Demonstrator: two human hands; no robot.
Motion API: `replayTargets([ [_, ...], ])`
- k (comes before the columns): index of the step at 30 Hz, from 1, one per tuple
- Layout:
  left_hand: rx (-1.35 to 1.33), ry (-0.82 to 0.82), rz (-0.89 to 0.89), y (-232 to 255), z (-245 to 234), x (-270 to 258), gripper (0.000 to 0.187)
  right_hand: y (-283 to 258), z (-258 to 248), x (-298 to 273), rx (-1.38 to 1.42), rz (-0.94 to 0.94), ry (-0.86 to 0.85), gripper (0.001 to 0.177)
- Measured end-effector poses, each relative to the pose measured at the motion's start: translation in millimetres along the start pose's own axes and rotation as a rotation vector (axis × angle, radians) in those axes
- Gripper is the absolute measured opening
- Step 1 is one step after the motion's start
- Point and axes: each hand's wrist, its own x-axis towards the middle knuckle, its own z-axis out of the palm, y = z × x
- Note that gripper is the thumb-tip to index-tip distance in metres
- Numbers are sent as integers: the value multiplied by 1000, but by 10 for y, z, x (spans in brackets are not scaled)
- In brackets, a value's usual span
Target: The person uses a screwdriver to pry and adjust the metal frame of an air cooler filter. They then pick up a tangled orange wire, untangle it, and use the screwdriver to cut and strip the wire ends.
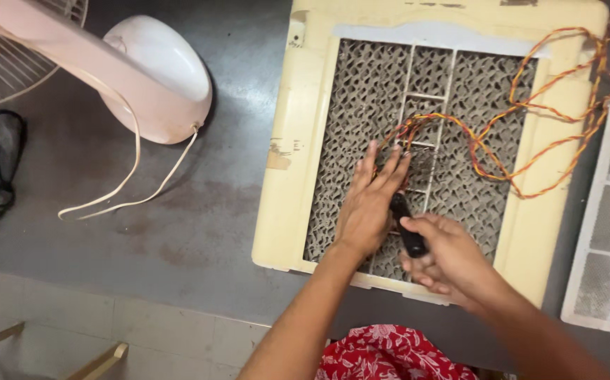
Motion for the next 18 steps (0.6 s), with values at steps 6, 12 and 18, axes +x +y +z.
replayTargets([
  [6,100,6,-19,-12,49,27,87,194,177,27,-20,-305,280,57],
  [12,100,-30,-22,-8,10,60,86,-105,-33,25,-445,-189,291,35],
  [18,129,-115,-72,28,-24,96,88,-212,-220,122,83,50,55,39],
])
